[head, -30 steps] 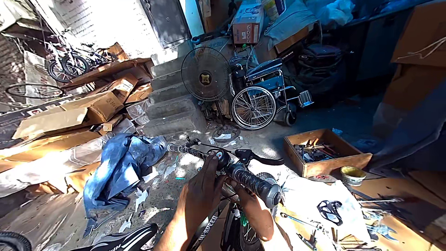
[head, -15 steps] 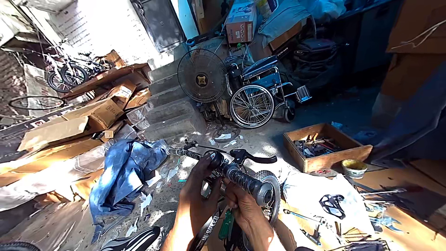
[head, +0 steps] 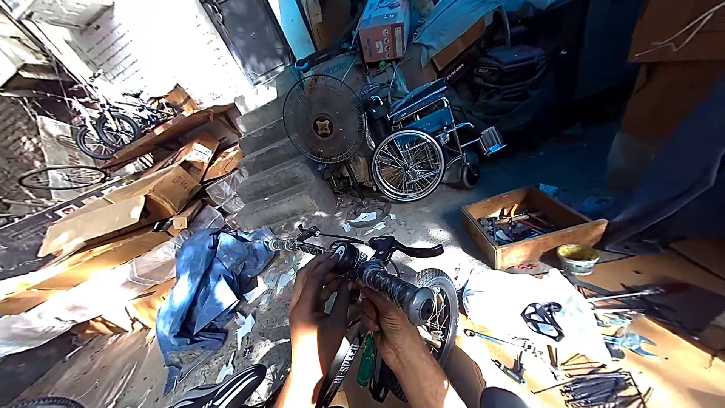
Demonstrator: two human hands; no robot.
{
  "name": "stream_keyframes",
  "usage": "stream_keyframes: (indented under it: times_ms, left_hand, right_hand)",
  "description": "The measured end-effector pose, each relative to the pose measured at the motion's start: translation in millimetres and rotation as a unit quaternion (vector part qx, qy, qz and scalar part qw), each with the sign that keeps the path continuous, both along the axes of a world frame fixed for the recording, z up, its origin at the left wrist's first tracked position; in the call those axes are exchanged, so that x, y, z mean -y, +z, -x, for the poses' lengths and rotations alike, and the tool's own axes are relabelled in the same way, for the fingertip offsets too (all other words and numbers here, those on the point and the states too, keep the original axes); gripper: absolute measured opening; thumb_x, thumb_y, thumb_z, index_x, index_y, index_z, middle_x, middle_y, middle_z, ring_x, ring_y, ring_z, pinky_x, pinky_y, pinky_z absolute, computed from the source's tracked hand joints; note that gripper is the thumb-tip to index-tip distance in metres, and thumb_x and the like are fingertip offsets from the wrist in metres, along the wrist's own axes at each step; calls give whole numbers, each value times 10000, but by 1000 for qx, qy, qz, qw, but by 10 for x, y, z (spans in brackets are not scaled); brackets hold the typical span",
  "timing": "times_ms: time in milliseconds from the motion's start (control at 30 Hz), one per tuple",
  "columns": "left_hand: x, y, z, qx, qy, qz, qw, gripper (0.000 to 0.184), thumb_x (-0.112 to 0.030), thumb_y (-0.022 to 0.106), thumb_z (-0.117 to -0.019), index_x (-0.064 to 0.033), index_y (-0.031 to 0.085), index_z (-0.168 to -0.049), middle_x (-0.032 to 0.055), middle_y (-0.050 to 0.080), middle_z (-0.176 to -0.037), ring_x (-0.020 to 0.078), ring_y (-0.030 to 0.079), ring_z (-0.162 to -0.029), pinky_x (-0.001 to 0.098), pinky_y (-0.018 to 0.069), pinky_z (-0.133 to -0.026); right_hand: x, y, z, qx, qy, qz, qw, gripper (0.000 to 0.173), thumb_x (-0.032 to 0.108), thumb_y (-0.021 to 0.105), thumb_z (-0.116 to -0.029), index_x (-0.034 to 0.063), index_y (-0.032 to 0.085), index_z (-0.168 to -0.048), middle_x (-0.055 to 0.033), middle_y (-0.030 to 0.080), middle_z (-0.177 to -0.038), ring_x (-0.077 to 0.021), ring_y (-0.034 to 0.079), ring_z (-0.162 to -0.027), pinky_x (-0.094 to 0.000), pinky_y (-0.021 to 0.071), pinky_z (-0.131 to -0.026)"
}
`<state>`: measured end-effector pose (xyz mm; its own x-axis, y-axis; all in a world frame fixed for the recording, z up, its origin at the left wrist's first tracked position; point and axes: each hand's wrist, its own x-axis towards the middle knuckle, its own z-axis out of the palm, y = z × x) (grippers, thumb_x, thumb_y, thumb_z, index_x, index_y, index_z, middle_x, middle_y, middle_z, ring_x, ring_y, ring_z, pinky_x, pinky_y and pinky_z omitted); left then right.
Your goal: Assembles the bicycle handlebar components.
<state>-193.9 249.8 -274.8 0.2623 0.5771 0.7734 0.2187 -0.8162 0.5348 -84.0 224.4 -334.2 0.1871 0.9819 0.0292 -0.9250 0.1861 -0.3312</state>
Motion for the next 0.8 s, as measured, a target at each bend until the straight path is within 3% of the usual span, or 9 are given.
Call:
stream_keyframes:
  times_ms: [367,533,633,800]
  left_hand:
    - [84,-11,-98,58,7,50,997,575,36,741,-801,-74,620,-1352,110,566,-1397,276,702,-1028,395,660,-834]
    - [109,0,-139,87,-2,70,994,550,60,749,-803,-55,633,-1328,119,584,-1376,283,708,-1007,391,666,-813]
    - [119,-18,-151,74,11,42,996,539,60,730,-818,-43,622,-1335,120,578,-1387,275,708,-1017,392,666,-828]
    - [79,-81,-119,36,39,-20,998,519,29,734,-838,-29,627,-1343,120,579,-1392,253,711,-1058,388,669,-856]
  right_hand:
    - [45,12,81,66,-109,7,992,106,45,752,-895,-29,678,-914,-57,478,-584,-74,391,-454,-223,357,-421]
    - [65,17,146,107,-182,15,977,187,59,826,-845,-41,706,-948,-120,579,-658,-101,404,-469,-254,370,-434]
    - [77,28,115,90,-148,10,985,151,34,792,-867,-44,698,-956,-107,571,-651,-84,400,-465,-235,360,-428]
    - [-38,-35,-119,80,-9,-14,997,38,-6,679,-922,-18,683,-958,-42,521,-610,-44,416,-463,-184,367,-428]
